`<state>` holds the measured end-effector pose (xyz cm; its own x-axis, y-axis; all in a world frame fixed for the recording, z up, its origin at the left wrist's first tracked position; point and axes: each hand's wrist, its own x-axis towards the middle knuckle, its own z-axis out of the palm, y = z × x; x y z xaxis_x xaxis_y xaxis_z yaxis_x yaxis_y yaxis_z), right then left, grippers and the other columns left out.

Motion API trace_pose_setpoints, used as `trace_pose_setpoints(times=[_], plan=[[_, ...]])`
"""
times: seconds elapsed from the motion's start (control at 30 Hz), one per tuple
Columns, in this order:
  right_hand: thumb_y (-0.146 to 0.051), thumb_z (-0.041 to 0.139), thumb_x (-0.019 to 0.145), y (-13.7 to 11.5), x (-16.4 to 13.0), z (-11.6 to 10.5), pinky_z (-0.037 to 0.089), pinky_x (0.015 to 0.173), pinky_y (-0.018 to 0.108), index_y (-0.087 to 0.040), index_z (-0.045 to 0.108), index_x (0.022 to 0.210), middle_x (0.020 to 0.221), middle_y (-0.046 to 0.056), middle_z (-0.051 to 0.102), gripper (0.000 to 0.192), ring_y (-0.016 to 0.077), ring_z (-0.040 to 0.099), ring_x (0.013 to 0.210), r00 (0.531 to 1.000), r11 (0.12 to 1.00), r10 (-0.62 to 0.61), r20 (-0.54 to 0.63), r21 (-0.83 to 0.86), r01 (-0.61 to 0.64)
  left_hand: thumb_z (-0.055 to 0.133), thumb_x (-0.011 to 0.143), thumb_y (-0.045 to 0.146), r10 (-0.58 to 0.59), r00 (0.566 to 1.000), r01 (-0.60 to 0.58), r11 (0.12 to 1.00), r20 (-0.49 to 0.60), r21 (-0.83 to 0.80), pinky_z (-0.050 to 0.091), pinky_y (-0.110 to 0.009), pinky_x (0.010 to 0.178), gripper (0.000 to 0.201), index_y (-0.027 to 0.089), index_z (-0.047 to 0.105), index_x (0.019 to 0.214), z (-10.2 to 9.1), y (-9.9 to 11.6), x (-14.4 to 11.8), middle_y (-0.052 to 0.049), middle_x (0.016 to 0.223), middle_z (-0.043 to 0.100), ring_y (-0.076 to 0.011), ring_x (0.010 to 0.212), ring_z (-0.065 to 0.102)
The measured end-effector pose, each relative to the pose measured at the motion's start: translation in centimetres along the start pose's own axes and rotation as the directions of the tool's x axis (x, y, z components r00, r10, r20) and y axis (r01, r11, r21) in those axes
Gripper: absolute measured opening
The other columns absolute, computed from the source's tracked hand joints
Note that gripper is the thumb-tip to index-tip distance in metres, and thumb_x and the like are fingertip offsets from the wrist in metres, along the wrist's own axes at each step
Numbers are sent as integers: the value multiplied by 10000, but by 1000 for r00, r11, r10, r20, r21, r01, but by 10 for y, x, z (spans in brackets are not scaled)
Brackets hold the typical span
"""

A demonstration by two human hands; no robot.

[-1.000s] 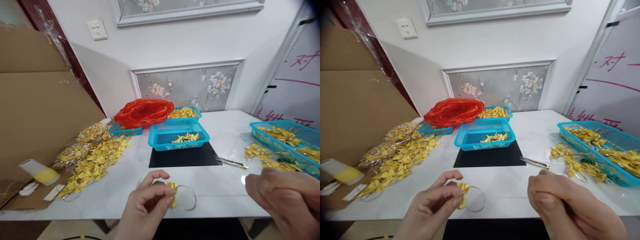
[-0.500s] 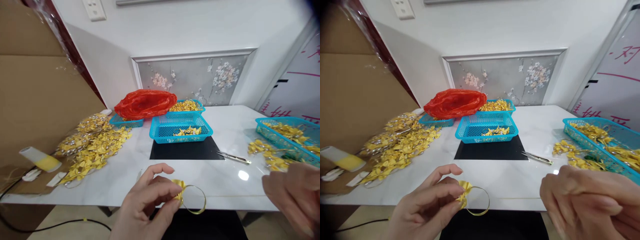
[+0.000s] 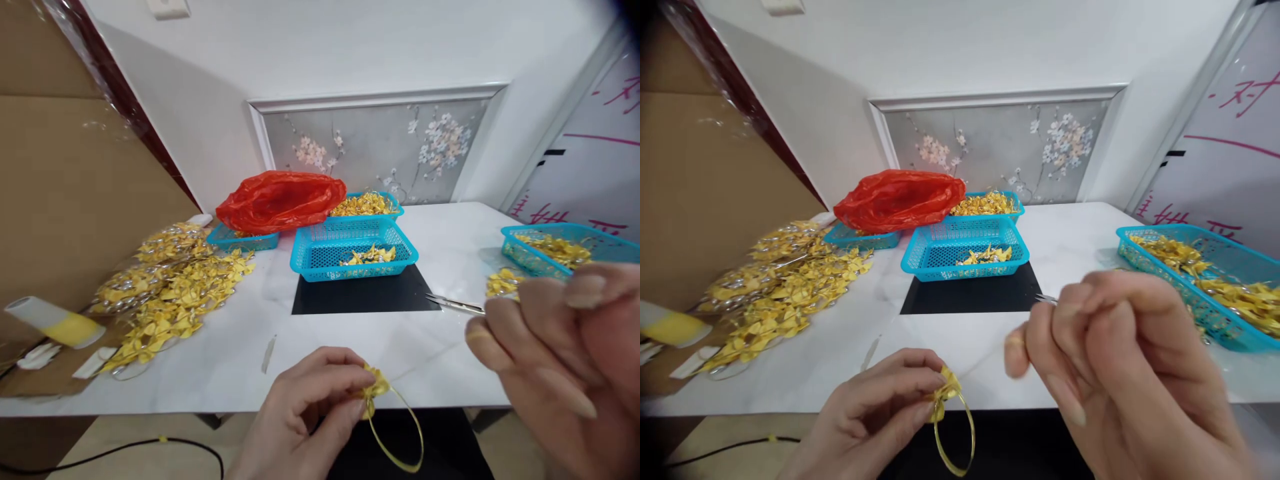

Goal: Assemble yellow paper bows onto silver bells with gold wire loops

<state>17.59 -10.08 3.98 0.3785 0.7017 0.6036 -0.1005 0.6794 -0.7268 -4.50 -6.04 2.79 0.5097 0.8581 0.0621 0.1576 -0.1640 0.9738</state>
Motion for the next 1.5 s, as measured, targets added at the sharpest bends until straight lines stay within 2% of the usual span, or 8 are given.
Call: trace_pose_setpoints(times=[0.17,0.57,0.83,0.9,1.0,1.2,1.37,1.5], plan=[[-131,364,1033,0,12,28,582,685,298,-251,651,958,656,-41,409,319,82,439,519,998,985,51,-25,169,-46,681,811,212,-102,990,116,981,101,-153,496,-197,661,157,289,813,849,-1,4,0,-38,1021,676,-134,756,627],[-167,426,1016,19,27,39,552,780,301,-218,653,934,589,-75,362,247,69,402,521,985,933,161,58,316,-171,621,899,396,-149,965,207,940,218,-272,498,-282,877,184,288,770,905,2,-12,6,-35,1196,609,-200,1011,614],[-285,491,1011,31,26,54,533,842,334,-232,626,963,573,-88,432,152,61,428,527,954,887,234,186,361,-288,750,809,317,-116,989,140,935,92,-326,532,-267,739,141,221,651,836,35,-16,39,-10,942,655,-158,780,621],[-309,442,1017,32,32,51,547,820,334,-233,584,971,566,-96,385,168,67,426,514,963,926,202,177,285,-247,765,790,299,-107,994,109,942,22,-317,518,-238,702,156,204,642,776,40,-15,45,-3,847,657,-147,745,596],[-372,311,1016,35,46,36,576,746,316,-244,497,1073,619,-81,415,234,94,530,563,969,974,178,172,-173,-148,772,775,279,-123,991,101,949,-55,-299,488,-213,680,152,202,643,753,41,-15,48,7,789,663,-136,722,580],[-278,468,911,68,50,-46,494,840,437,-152,598,1116,1158,159,571,274,272,581,1033,972,621,234,1,-770,-149,738,800,261,-145,981,107,959,-129,-264,479,-234,710,121,200,638,767,28,-18,42,2,801,679,-147,740,591],[-179,611,838,97,25,-103,458,810,423,-141,661,940,850,68,631,120,240,599,867,924,259,379,-60,-951,-168,720,812,263,-187,973,148,954,-132,-259,474,-223,715,95,198,661,775,18,-12,36,-2,804,661,-148,764,575],[-149,546,868,101,14,-107,451,725,376,-133,655,917,812,76,624,121,232,598,794,907,186,417,-57,-972,-146,726,802,269,-234,965,194,941,-118,-278,471,-189,691,82,201,685,781,14,-4,31,-2,814,665,-136,764,573]])
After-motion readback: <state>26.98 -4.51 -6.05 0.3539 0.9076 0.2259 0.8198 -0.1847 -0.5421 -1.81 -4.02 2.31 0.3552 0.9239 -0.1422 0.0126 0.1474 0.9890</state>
